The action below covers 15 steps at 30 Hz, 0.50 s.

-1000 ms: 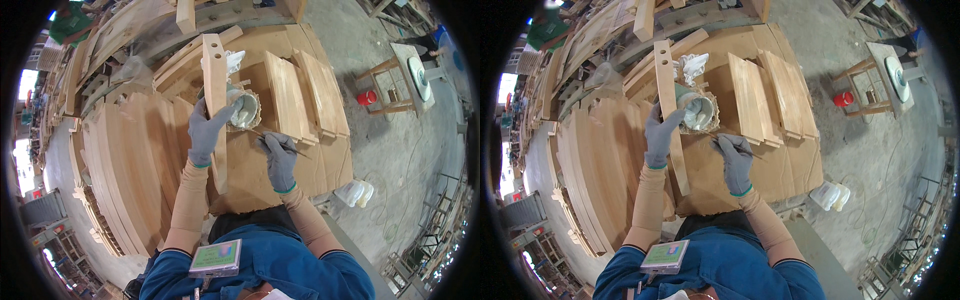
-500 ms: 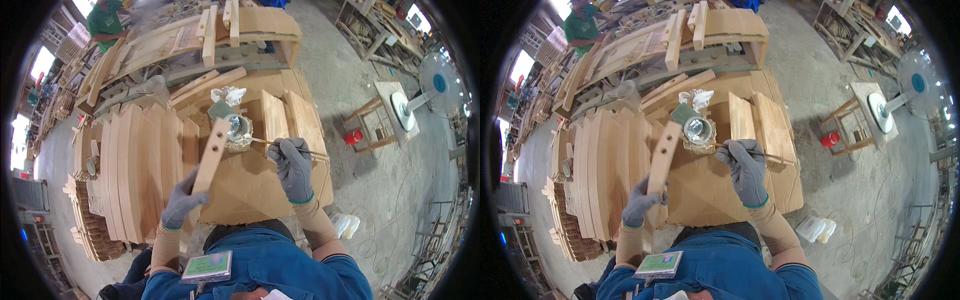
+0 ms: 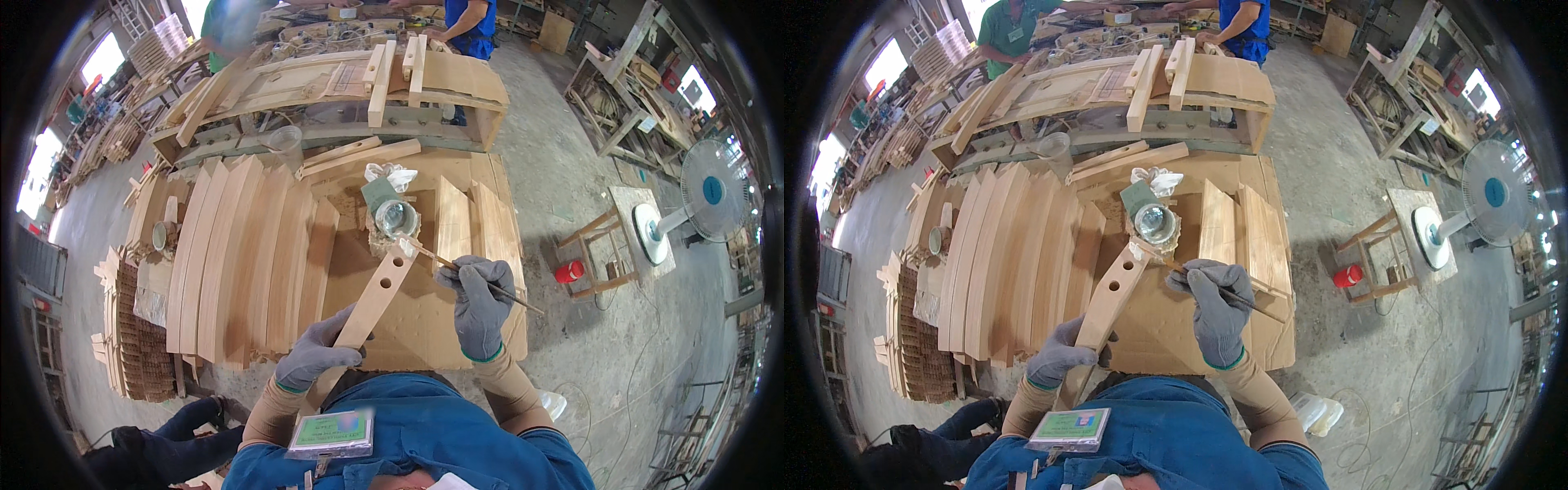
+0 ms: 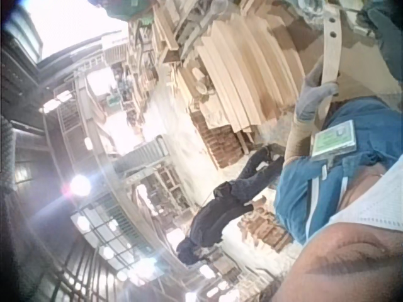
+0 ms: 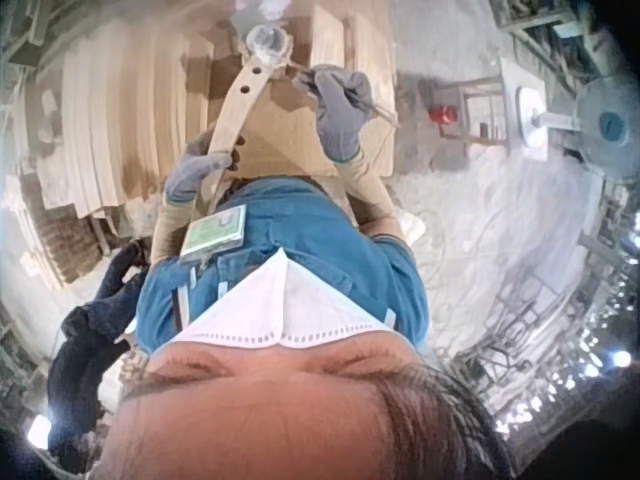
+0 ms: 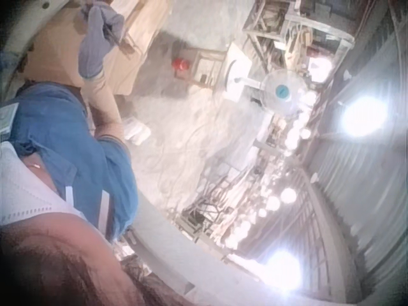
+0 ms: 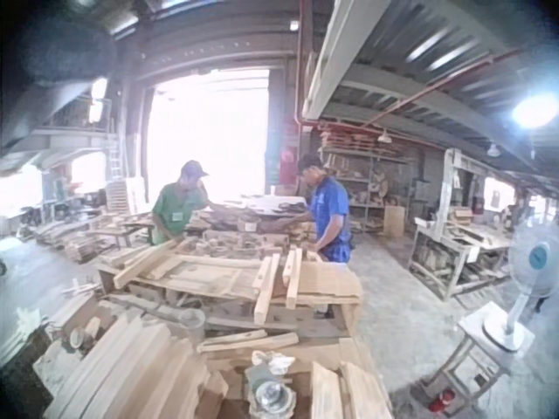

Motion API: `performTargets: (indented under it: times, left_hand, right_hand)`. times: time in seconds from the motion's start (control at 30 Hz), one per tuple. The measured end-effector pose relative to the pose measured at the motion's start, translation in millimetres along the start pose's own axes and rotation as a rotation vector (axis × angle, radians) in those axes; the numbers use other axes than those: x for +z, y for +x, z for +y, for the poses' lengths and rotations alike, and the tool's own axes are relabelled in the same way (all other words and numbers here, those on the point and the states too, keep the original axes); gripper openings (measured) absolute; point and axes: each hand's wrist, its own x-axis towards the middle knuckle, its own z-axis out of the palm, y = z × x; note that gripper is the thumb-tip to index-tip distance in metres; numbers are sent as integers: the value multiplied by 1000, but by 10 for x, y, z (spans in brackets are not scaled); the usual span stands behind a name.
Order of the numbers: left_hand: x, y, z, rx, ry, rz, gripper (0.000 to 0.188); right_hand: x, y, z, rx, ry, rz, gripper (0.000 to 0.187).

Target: The person fills holes in wooden planks with a filler substance using a small brush. They repeatedly dip the brush into a container, apply the filler to the holes, and place the finished planks on a nearby stack.

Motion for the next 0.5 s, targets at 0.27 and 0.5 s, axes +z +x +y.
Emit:
performTargets:
  times: [0.27, 0.5]
  left_hand:
    - [71, -75, -43, 11, -3, 8, 85]
    - [126, -102, -106, 96, 41, 78, 69]
  right_hand:
    - [-32, -61, -71, -45, -139, -86, 15]
    - [-117, -136, -147, -60, -150, -248, 17]
